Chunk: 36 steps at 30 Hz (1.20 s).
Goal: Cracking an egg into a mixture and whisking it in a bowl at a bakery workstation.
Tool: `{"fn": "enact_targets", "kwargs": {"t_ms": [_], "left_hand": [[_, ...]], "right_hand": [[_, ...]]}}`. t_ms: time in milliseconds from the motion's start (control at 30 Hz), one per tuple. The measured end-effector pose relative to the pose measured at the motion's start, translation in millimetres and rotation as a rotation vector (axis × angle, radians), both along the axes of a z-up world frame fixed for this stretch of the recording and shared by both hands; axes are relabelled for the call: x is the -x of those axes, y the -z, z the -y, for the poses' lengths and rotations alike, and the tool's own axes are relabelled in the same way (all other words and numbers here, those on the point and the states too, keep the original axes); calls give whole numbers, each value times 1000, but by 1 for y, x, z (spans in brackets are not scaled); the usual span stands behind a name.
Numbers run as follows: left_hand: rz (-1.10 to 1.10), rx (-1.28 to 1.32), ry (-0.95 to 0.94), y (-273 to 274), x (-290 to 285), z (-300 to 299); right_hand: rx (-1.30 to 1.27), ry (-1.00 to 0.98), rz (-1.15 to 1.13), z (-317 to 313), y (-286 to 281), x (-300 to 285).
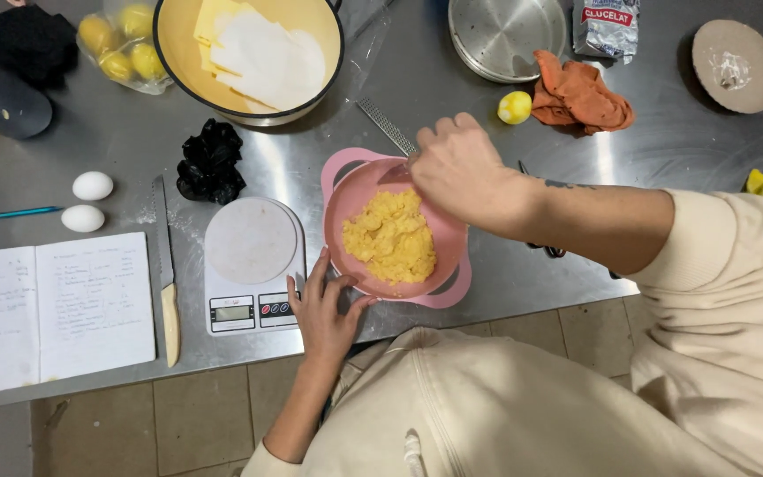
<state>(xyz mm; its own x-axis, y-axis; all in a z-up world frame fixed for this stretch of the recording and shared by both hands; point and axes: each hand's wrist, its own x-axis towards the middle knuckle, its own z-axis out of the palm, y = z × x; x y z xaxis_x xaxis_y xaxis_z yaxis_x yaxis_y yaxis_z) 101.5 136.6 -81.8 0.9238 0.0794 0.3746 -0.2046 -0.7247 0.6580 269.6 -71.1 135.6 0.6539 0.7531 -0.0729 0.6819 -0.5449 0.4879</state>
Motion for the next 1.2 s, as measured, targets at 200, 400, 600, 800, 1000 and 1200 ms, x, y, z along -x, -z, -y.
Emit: {"fn": "enact_targets", "kwargs": {"t_ms": [200, 400, 600, 800, 1000, 1200], "left_hand": [[-7, -12, -1, -1, -2, -1], [-2, -13, -10, -1, -2, 0], [-2, -34, -24, 0, 1, 0], [-11, -45, -33, 4, 3, 0], [-33, -42, -25, 2, 4, 0], [-25, -36, -10, 3, 5, -1]], "right_hand": [[35, 11, 20, -3, 12, -20], [202, 131, -83, 12, 9, -9], [332, 232, -352, 13, -9, 12], [276, 302, -551, 24, -20, 27], [252, 386, -700, 26, -35, 26], [119, 427, -776, 35, -39, 21]]}}
